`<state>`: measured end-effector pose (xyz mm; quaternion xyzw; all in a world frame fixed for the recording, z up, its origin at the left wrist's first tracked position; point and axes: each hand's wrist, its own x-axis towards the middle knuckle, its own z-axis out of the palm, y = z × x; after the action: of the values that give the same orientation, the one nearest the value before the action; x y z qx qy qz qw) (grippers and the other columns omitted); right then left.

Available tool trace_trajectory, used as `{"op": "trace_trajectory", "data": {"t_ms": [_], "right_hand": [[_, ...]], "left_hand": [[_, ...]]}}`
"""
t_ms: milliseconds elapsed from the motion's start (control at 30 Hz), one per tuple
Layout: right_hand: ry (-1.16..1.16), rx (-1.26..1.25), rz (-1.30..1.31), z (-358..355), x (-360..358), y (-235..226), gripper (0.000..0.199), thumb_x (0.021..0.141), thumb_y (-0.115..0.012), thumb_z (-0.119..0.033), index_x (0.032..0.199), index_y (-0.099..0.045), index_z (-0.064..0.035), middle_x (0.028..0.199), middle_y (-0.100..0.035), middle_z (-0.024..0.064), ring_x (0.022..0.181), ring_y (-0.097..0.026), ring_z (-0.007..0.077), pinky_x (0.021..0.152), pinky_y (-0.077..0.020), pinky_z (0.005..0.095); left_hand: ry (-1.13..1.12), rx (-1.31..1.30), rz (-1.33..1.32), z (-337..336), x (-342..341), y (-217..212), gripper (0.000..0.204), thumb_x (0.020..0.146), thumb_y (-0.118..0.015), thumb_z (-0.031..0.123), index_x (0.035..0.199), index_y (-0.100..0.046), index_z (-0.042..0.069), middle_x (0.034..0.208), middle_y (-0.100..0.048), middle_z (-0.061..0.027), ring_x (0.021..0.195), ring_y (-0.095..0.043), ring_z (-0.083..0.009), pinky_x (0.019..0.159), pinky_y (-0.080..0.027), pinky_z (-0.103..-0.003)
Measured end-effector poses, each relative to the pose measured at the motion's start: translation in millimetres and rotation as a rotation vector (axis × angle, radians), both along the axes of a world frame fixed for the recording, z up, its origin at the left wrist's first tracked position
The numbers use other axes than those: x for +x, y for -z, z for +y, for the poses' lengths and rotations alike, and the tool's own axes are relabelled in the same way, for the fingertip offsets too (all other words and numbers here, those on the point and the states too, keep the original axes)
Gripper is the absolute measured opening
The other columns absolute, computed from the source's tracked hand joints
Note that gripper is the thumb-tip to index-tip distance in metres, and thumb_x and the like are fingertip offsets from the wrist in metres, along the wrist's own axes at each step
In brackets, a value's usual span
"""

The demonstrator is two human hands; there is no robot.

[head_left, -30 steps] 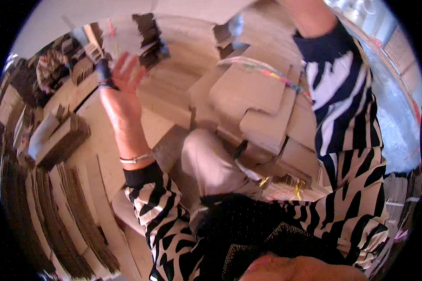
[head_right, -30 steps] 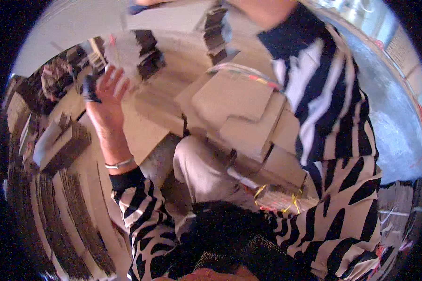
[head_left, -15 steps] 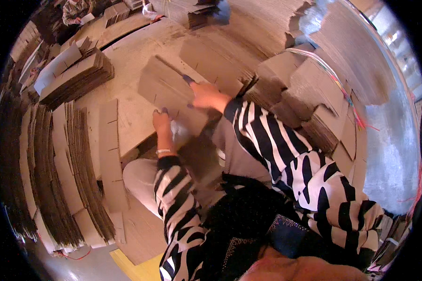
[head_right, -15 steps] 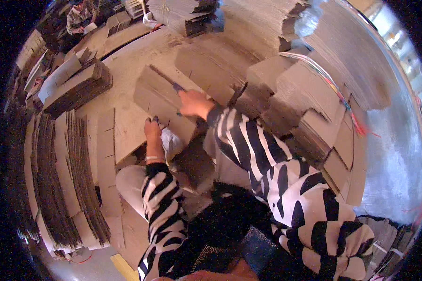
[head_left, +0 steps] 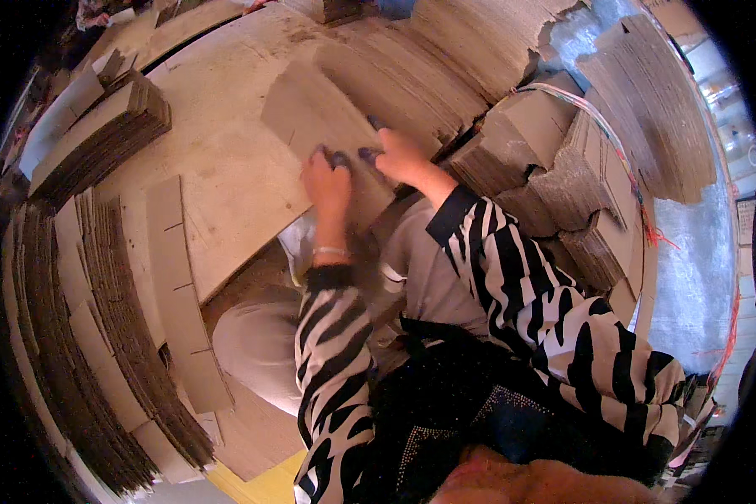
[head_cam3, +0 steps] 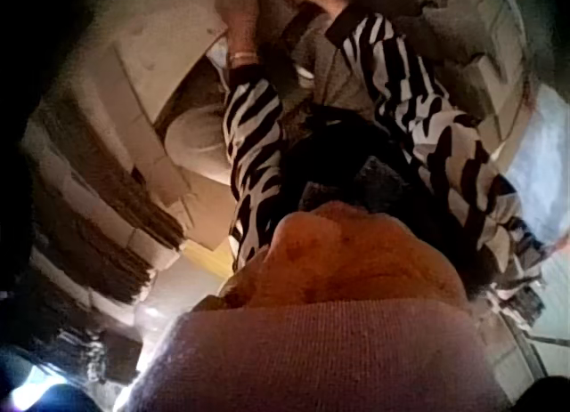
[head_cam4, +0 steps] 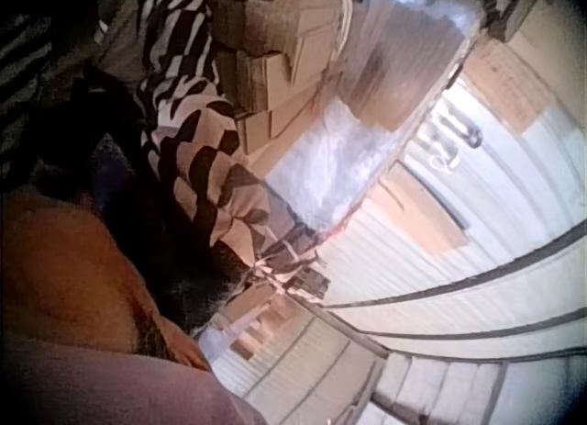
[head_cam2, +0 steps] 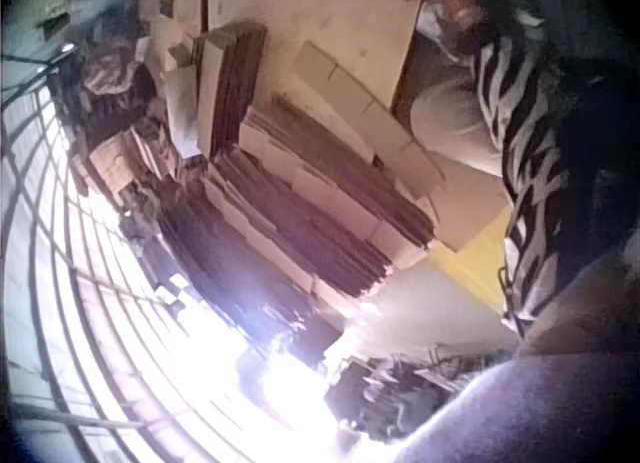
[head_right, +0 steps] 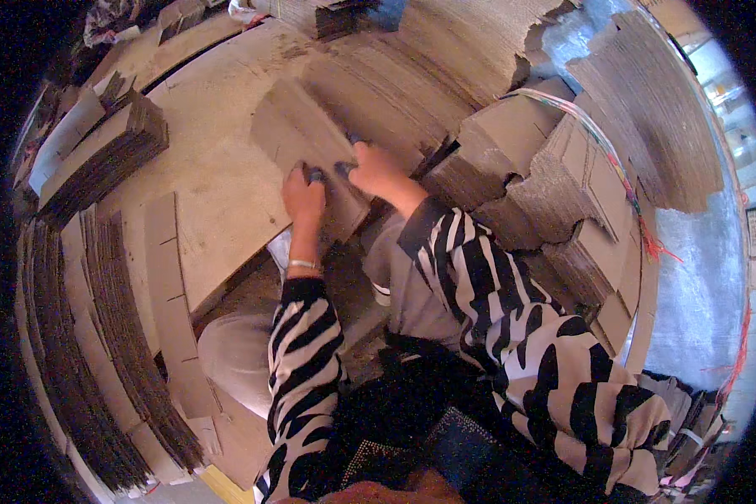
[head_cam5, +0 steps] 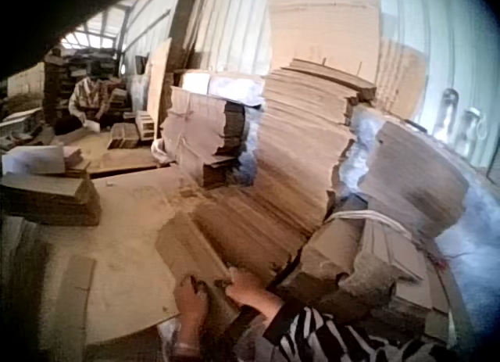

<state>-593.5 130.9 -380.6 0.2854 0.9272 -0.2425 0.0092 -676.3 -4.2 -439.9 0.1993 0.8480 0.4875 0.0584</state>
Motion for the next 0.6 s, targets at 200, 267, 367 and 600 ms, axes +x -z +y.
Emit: {"op": "trace_trajectory", "data": {"t_ms": [200,267,367,600], "right_hand": [[0.099,0.486,0.216,17,5,-17,0.042,0.079,-0.061,-0.024,0.116,-0.058,-0.0032,0.140,-0.043,0.0177,0.127,-0.043,0.0342,0.097,-0.0373,0.0557],[0.060,0.505,0.168,35,11,-11,0.043,0.080,-0.061,-0.025,0.116,-0.058,-0.0024,0.141,-0.042,0.0169,0.129,-0.040,0.0335,0.098,-0.0353,0.0559],[-0.021,0.438,-0.077,50,12,0,0.043,0.079,-0.061,-0.025,0.116,-0.060,-0.0029,0.143,-0.041,0.0145,0.132,-0.036,0.0317,0.099,-0.0330,0.0540],[-0.091,0.558,0.143,65,45,-22,0.038,0.073,-0.064,-0.024,0.106,-0.068,-0.0054,0.146,-0.038,0.0163,0.136,-0.030,0.0339,0.105,-0.0236,0.0569]], "left_hand": [[0.130,-0.004,-0.112,60,-11,1,0.049,0.078,-0.060,0.017,0.121,-0.053,-0.005,0.120,-0.055,-0.0274,0.113,-0.052,-0.0425,0.098,-0.041,-0.046],[0.101,0.067,-0.108,69,11,1,0.050,0.076,-0.059,0.013,0.122,-0.052,-0.006,0.120,-0.055,-0.0272,0.113,-0.051,-0.0421,0.098,-0.041,-0.045],[0.132,0.217,-0.136,71,35,9,0.050,0.075,-0.056,0.009,0.122,-0.052,-0.006,0.120,-0.055,-0.0272,0.113,-0.052,-0.0415,0.098,-0.041,-0.044],[0.243,0.608,-0.669,106,44,25,0.063,0.080,-0.052,0.003,0.140,-0.036,-0.002,0.116,-0.060,-0.0152,0.100,-0.059,-0.0278,0.087,-0.047,-0.036]]}}
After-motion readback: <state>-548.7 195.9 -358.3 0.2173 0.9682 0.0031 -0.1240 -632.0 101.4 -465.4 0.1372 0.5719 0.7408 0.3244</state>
